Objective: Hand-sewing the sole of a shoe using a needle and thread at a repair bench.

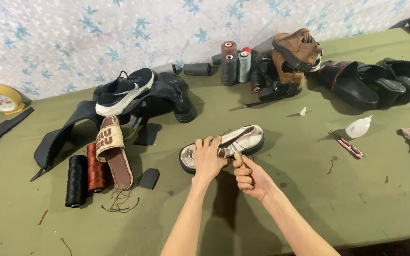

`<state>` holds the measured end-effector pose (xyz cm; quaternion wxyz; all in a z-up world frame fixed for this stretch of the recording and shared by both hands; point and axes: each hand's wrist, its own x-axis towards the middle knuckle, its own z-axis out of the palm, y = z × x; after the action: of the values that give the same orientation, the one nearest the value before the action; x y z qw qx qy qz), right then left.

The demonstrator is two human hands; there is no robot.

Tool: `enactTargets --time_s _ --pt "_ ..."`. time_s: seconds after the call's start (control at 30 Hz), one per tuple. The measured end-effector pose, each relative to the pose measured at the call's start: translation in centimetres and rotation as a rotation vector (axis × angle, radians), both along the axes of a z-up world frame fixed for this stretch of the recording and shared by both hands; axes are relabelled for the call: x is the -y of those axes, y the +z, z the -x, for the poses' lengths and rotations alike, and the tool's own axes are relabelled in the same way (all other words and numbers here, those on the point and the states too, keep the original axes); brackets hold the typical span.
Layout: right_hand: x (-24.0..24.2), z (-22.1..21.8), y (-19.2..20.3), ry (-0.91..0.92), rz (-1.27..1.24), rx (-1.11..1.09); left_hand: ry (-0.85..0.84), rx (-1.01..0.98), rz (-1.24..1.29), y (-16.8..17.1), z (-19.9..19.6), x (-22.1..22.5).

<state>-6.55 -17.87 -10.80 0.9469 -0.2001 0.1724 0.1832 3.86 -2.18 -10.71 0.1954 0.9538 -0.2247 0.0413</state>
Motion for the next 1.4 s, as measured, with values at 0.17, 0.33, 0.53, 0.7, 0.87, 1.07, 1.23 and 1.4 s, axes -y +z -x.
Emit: enactTargets --time_s 0.17,0.33,0.53,0.7,0.87,1.07,1.23,1.4 --pt "-0.3 -0.1 -0.3 0.318 2.204 0.062 -0.028 -0.013 0.051 0.1 -0.1 -0.4" --pt "-0.2 -0.4 -1.7 0.254 2.522 0.143 -0.02 -0.032 0.078 1.9 0.5 -0.3" --pt "1.1 0.4 1.7 0.151 0.958 0.062 0.005 -0.032 0.063 2.6 1.5 -0.3" --pt "0.0 0.7 0.2 0.093 0.456 0.07 0.046 -0.03 0.057 2.6 2.3 -0.3" --pt "-0.3 1.7 0.9 0.071 1.011 0.052 -0.011 -0.208 0.04 2.1 0.6 -0.3" --pt "0.5 1.6 0.4 0.239 1.491 0.026 0.049 -0.247 0.05 -0.3 -4.5 1.9" --pt "1.1 2.1 1.9 0.232 1.494 0.027 0.061 -0.102 0.083 -2.9 -5.5 3.7" --pt "0.9 2.5 4.1 0.243 1.509 0.052 0.029 -0.066 0.165 -2.4 -5.2 3.3"
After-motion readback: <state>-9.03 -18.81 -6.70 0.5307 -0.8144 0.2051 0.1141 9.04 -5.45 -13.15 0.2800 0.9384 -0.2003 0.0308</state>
